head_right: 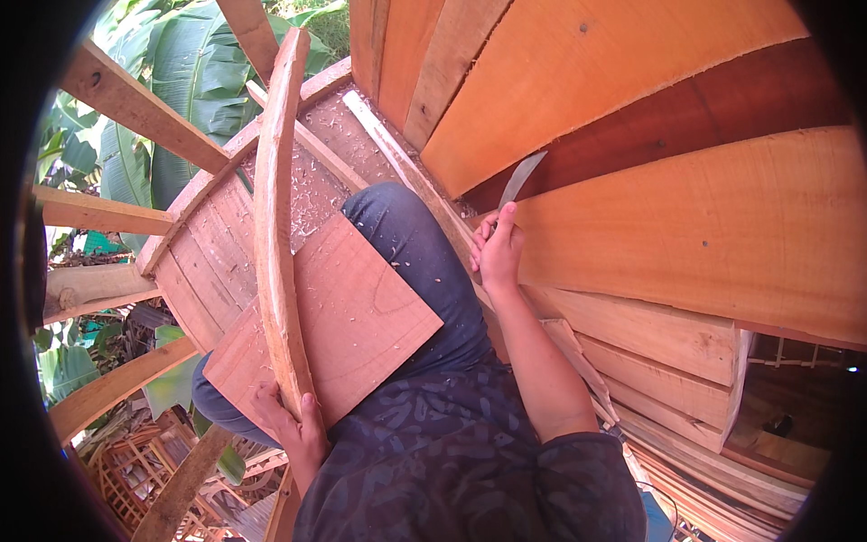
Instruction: The person carves a long wooden stick using a curved knife while sitting cross-legged on a wooden platform. They repeatedly shave thin layers from the stick's surface, producing wood shavings.
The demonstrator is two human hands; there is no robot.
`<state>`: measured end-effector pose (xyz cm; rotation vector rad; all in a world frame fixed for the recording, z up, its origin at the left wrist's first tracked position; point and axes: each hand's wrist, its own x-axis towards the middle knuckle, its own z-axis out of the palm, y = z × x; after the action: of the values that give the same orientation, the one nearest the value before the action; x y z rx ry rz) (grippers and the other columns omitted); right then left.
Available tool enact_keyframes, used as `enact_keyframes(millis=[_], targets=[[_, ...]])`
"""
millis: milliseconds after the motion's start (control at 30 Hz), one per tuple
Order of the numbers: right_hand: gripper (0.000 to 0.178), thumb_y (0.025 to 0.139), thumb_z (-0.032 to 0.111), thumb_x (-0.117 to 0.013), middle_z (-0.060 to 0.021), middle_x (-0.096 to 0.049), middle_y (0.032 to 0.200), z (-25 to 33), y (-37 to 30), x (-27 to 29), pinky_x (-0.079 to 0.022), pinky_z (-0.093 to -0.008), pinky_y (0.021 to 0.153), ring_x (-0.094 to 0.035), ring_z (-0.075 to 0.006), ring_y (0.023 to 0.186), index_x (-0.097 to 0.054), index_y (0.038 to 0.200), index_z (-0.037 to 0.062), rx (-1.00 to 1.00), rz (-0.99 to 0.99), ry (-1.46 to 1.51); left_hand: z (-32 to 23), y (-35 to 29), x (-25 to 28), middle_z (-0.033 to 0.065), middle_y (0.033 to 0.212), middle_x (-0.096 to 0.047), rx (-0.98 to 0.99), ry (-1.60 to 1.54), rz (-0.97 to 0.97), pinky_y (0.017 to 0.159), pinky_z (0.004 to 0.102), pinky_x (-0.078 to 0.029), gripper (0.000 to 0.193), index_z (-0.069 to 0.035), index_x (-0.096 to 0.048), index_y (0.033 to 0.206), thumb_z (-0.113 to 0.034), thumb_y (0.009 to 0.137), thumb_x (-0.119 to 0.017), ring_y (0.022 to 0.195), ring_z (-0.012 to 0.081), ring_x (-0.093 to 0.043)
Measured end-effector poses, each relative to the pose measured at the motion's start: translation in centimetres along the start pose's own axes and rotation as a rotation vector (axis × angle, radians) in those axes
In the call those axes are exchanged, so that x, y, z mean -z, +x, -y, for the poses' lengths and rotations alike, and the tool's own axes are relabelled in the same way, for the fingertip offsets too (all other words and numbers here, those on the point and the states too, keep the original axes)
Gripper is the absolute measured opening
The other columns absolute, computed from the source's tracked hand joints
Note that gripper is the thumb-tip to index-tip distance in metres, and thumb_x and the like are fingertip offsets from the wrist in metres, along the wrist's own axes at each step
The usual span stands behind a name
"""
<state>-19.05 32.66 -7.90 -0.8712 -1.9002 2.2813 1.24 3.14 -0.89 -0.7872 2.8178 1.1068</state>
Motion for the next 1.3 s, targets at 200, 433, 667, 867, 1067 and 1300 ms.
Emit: enact_keyframes(millis=[200,433,667,867,1067,1300], targets=[[0.061,0.096,0.065,-0.035,0.0004,-0.035,0.051,0.2,-0.1,0.0,-0.029,-0.0254,0.03,-0.035,-0.0093,0.036,-0.038,0.07,0.0099,-0.012,-0.007,-0.028,-0.2,0.0,0.2,0.0196,0.118,-0.039,0.011,0.018,0.007,0.102,0.0439,-0.025,0.044,0.001,-0.043,0.117,-0.019,0.082,-0.062,0.115,0.0336,-0.038],[0.062,0.095,0.066,-0.035,0.0006,-0.036,0.05,0.5,0.1,0.9,-0.027,-0.0248,0.029,-0.034,-0.0086,0.033,-0.038,0.068,0.0105,-0.016,-0.008,-0.1,0.1,-0.1,0.0,0.0187,0.119,-0.04,0.021,-0.005,0.007,0.102,0.0444,-0.022,0.045,-0.001,-0.044,0.118,-0.02,0.081,-0.062,0.114,0.033,-0.038],[0.063,0.096,0.066,-0.034,0.0007,-0.035,0.049,0.7,0.4,1.7,-0.026,-0.025,0.028,-0.032,-0.009,0.032,-0.037,0.066,0.0105,-0.017,0.003,-0.132,0.4,-0.2,-0.2,0.0179,0.12,-0.04,0.015,-0.013,-0.003,0.103,0.0455,-0.02,0.047,-0.002,-0.044,0.12,-0.022,0.081,-0.063,0.115,0.0332,-0.038],[0.064,0.094,0.069,-0.033,0.0006,-0.034,0.049,1.0,0.3,2.2,-0.027,-0.0256,0.029,-0.033,-0.0103,0.032,-0.036,0.067,0.0118,-0.017,0.031,-0.187,0.0,-0.2,0.0,0.0185,0.12,-0.04,0.04,0.012,0.012,0.103,0.0455,-0.019,0.047,-0.002,-0.045,0.119,-0.022,0.081,-0.063,0.115,0.0337,-0.038],[0.063,0.095,0.068,-0.032,0.0009,-0.034,0.049,1.3,0.3,1.8,-0.027,-0.0252,0.029,-0.033,-0.0098,0.032,-0.036,0.066,0.012,-0.011,0.035,-0.209,0.5,-0.1,0.1,0.0224,0.122,-0.039,0.024,-0.002,0.028,0.103,0.0515,-0.019,0.052,-0.001,-0.043,0.122,-0.019,0.08,-0.068,0.119,0.0378,-0.038],[0.063,0.095,0.068,-0.031,0.0011,-0.034,0.049,1.3,0.3,2.0,-0.027,-0.0253,0.029,-0.033,-0.0097,0.032,-0.036,0.066,0.0122,-0.029,0.059,-0.202,0.0,-0.1,0.2,0.0218,0.12,-0.04,0.024,0.001,0.021,0.103,0.0484,-0.021,0.05,-0.001,-0.043,0.12,-0.02,0.08,-0.066,0.117,0.037,-0.038]])
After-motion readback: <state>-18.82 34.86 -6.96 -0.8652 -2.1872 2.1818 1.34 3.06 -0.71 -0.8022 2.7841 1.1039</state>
